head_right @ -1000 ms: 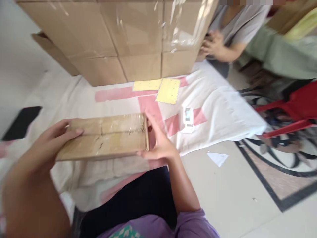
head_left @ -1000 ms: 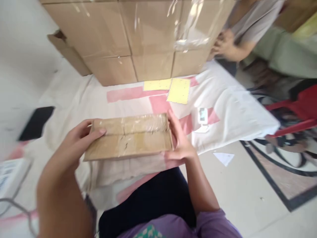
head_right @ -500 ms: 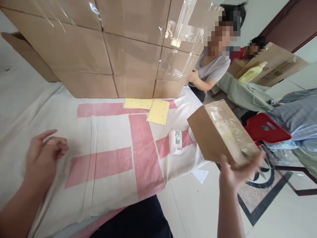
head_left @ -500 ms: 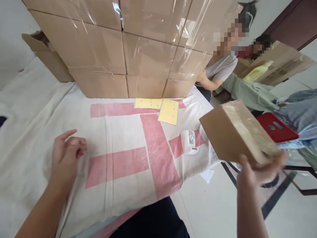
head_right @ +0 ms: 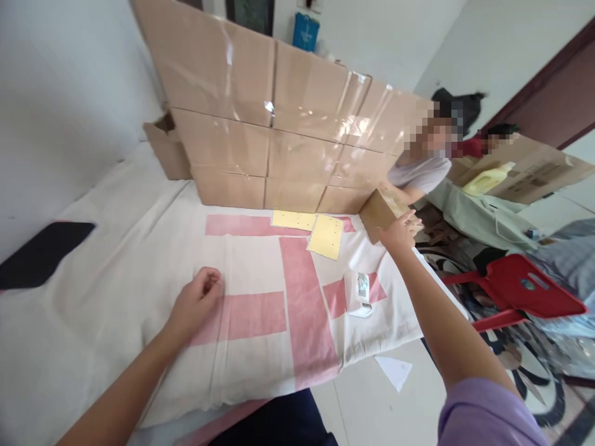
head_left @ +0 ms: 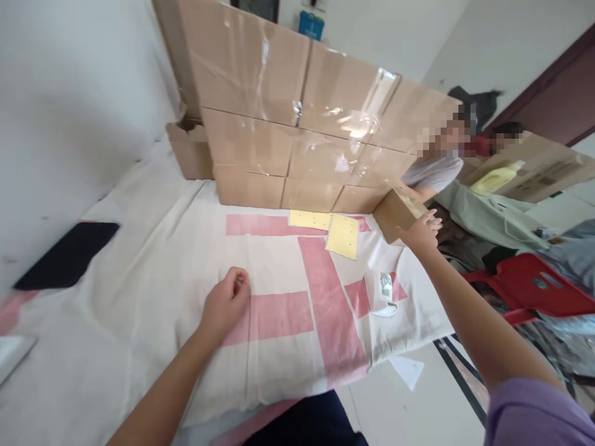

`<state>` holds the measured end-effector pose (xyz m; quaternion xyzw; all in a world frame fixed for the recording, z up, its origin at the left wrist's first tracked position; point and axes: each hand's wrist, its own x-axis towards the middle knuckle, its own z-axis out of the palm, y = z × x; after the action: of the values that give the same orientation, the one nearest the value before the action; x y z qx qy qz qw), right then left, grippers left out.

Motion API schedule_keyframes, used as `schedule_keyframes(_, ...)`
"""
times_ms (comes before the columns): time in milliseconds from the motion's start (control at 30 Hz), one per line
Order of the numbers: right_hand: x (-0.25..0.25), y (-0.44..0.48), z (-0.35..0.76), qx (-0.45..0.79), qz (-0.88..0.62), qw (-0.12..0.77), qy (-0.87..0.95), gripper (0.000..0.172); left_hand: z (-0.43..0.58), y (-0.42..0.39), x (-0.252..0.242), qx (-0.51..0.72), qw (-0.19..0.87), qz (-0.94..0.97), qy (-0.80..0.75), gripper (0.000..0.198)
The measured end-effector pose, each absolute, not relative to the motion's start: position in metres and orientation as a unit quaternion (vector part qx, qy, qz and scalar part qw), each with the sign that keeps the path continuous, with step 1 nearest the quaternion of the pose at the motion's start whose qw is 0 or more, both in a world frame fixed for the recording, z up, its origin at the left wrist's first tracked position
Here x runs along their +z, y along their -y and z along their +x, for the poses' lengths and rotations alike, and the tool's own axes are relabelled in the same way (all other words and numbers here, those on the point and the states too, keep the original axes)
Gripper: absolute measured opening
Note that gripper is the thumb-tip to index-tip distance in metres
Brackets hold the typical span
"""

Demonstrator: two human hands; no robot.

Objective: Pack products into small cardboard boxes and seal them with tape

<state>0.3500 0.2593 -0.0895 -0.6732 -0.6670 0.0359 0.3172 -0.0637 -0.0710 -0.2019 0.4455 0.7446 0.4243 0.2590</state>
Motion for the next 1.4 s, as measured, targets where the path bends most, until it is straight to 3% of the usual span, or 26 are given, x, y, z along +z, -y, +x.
schedule_keyframes(100,-0.100,-0.227,0.276,0.039,-0.610,0.263,0.747,0.099,-0.056,0.073,-0.195,0.471,0.281,0.434,-0.714,0.015)
schedule_keyframes(233,-0.135,-0.169,0.142,0.126,-0.407,0.192,0.884,0.065,-0.053,0.079,-0.190,0.557,0.346,0.394,-0.644,0.010)
schedule_keyframes(333,-0.157,-0.138,0.038,0.191,-0.280,0.197,0.920,0.055,-0.074,0.077,-0.189,0.607,0.365,0.357,-0.609,0.010)
schedule_keyframes(433,-0.168,-0.125,-0.059,0.250,-0.226,0.216,0.916,0.051,-0.128,0.055,-0.185,0.631,0.274,0.341,-0.640,0.015)
schedule_keyframes(533,-0.176,-0.126,-0.137,0.281,-0.249,0.238,0.896,0.048,-0.205,0.004,-0.174,0.630,0.149,0.287,-0.706,0.037)
schedule_keyframes(667,-0.197,-0.129,-0.191,0.259,-0.293,0.243,0.888,0.044,-0.287,-0.100,-0.156,0.631,0.065,0.203,-0.746,0.084)
schedule_keyframes(767,-0.212,-0.130,-0.197,0.238,-0.297,0.234,0.895,0.036,-0.310,-0.177,-0.150,0.582,0.038,0.182,-0.792,0.116)
schedule_keyframes(867,-0.219,-0.132,-0.193,0.233,-0.292,0.227,0.899,0.028,-0.320,-0.228,-0.154,0.536,0.036,0.190,-0.821,0.128)
schedule_keyframes(1133,-0.222,-0.138,-0.191,0.293,-0.302,0.292,0.859,0.031,-0.364,-0.220,-0.189,0.525,-0.053,0.186,-0.829,0.109)
schedule_keyframes(1267,-0.218,-0.125,-0.196,0.220,-0.320,0.258,0.885,0.034,-0.359,-0.217,-0.187,0.506,-0.098,0.272,-0.813,0.116)
schedule_keyframes(1400,-0.211,-0.114,-0.200,0.135,-0.332,0.188,0.915,0.029,-0.350,-0.229,-0.181,0.456,-0.143,0.429,-0.767,0.090)
